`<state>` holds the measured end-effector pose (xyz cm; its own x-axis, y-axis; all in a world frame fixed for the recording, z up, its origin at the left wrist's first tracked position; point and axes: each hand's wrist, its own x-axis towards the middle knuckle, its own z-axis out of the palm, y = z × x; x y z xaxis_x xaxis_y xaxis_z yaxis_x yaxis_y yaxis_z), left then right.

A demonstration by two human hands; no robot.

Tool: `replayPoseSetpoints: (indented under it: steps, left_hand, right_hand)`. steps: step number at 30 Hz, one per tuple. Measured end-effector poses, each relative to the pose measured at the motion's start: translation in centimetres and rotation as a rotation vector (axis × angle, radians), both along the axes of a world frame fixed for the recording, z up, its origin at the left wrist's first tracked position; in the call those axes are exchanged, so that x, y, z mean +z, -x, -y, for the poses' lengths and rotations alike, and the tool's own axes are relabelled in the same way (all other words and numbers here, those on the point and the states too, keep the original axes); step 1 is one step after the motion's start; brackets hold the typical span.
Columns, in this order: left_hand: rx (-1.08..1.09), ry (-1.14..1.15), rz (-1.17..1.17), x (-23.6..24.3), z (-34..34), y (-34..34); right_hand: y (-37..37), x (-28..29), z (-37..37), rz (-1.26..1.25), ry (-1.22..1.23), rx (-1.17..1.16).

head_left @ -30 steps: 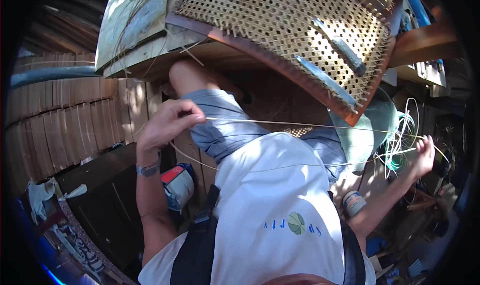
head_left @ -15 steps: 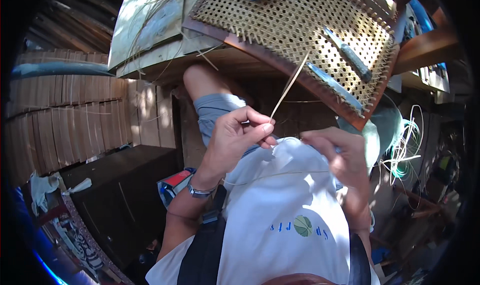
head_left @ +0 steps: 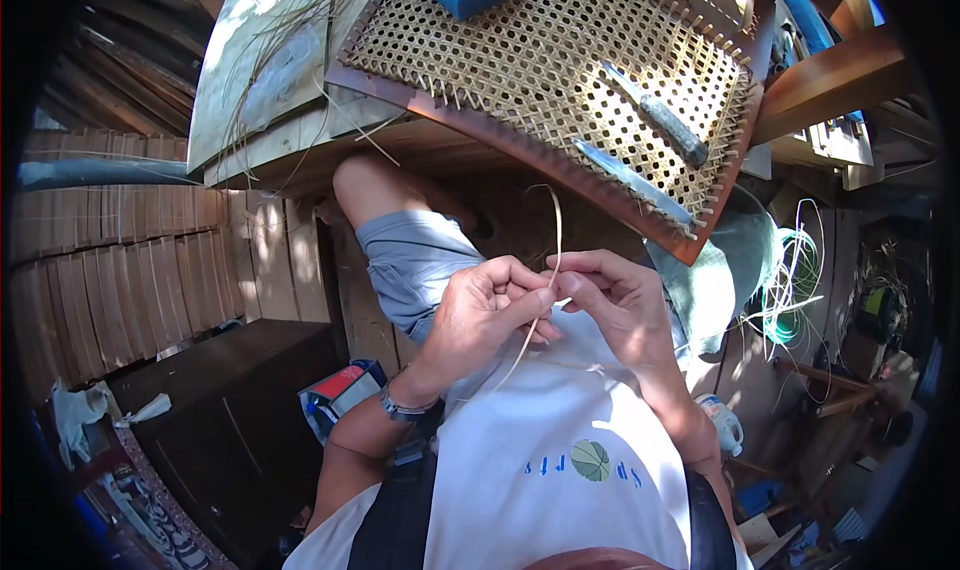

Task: Weaving and securing cane mesh onto a wooden chair seat using rattan strands and tools.

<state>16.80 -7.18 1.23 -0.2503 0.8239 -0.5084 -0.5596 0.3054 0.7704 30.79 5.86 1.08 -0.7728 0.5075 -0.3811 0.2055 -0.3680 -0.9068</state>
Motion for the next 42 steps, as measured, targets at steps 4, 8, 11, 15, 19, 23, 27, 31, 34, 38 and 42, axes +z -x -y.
replayPoseSetpoints:
  steps: [4, 8, 11, 15, 19, 23, 27, 31, 34, 38, 42]
  left_hand:
    - [-0.099, 0.054, -0.303, -0.3, -0.3, 0.4]
    - [0.125, -0.098, -0.101, -1.9, -1.0, 0.9]
    - [0.169, -0.184, 0.091, -2.4, -1.3, 1.7]
    - [0.27, -0.182, 0.064, -2.9, -1.0, 1.6]
    - [0.294, -0.149, -0.035, -2.8, -0.4, 1.6]
    - [0.315, -0.154, -0.09, -3.2, 0.1, 1.8]
    - [0.307, -0.163, -0.131, -2.9, 1.0, 1.9]
    - [0.579, -0.216, -0.131, -2.6, 1.6, 3.4]
    - [0.628, -0.202, -0.118, -3.0, 2.0, 4.9]
    - [0.616, -0.104, -0.099, -4.1, 3.5, 4.2]
    - [0.527, -0.059, -0.037, -6.0, 2.8, 3.2]
  right_hand:
    - [1.0, -0.7, 0.1, -0.081, 0.013, -0.13]
    - [0.4, 0.0, -1.8, -0.072, 0.217, 0.102]
    - [0.3, -0.2, -1.6, -0.022, 0.239, 0.193]
    - [0.3, 0.0, -2.3, 0.01, 0.289, 0.211]
    - [0.4, -0.5, -2.5, 0.04, 0.215, 0.263]
    - [1.1, -0.2, -2.1, 0.158, 0.085, 0.28]
    - [1.4, -0.7, -1.5, 0.165, -0.194, 0.38]
    - [2.1, 0.1, -2.5, 0.019, -0.539, 0.212]
    - [2.3, 1.4, -5.3, -0.076, -0.49, -0.128]
    - [-0.2, 3.2, -11.1, -0.056, -0.794, -0.489]
    - [-7.1, 0.5, -17.4, -0.054, -0.67, -1.027]
